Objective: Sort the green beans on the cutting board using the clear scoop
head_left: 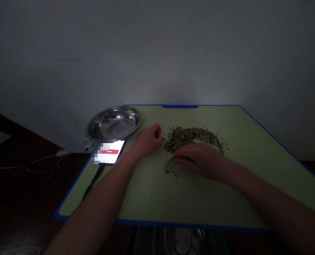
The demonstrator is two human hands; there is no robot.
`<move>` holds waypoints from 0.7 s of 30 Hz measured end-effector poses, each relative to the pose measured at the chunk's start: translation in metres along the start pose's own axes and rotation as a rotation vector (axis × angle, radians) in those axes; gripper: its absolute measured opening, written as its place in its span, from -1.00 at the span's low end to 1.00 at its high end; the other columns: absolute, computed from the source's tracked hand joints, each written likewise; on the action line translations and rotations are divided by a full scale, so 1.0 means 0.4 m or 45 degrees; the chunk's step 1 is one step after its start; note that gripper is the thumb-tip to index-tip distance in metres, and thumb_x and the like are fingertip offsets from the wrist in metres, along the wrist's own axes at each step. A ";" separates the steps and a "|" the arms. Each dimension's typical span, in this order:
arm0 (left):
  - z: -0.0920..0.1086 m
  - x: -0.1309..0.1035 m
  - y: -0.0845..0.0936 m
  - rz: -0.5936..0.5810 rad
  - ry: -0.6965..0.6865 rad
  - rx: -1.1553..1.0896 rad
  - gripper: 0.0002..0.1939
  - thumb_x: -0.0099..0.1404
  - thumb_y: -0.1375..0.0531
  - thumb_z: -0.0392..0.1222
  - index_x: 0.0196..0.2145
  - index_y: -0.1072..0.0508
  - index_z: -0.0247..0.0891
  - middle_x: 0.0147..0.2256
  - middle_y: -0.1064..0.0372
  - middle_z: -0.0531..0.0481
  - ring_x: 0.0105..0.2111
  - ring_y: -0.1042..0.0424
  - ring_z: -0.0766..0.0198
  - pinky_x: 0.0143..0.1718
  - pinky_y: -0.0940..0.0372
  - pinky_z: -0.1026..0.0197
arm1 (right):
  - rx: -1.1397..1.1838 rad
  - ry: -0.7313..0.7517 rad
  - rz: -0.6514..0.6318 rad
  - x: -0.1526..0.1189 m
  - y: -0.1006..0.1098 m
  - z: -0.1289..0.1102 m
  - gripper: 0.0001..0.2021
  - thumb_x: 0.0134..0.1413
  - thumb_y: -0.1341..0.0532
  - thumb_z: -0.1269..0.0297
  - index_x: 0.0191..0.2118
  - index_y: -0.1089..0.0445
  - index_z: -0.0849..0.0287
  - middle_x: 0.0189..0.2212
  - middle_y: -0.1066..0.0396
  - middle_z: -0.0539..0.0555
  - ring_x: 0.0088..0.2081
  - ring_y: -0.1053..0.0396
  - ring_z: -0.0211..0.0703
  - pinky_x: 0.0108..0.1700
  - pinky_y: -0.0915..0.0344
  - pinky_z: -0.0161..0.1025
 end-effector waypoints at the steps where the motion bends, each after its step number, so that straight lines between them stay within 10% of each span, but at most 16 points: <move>1: 0.000 0.000 0.000 -0.003 -0.001 -0.004 -0.88 0.10 -0.08 -0.28 -0.50 -0.13 -0.19 -0.54 -0.19 0.11 -0.52 -0.13 0.32 -0.48 0.04 0.21 | 0.007 0.009 0.006 -0.001 0.001 -0.001 -0.77 0.30 -0.11 0.21 -0.22 -0.51 0.12 -0.27 -0.58 0.05 -0.27 -0.51 -0.13 -0.26 -0.26 -0.25; 21: -0.011 -0.004 -0.004 -0.013 -0.009 0.019 -0.88 0.11 -0.08 -0.25 -0.49 -0.15 -0.18 -0.53 -0.20 0.09 -0.53 -0.13 0.32 -0.49 0.04 0.20 | 0.196 -0.132 -0.174 -0.048 0.047 0.052 -0.76 0.28 -0.11 0.21 -0.31 -0.49 0.15 -0.45 -0.49 0.00 -0.43 -0.37 -0.25 -0.36 -0.14 -0.29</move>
Point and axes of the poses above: each hand's wrist, its own x-axis towards the middle knuckle, its own y-axis out of the back of the hand, z = x × y, the point moved 5 cm from there along x, towards the middle knuckle
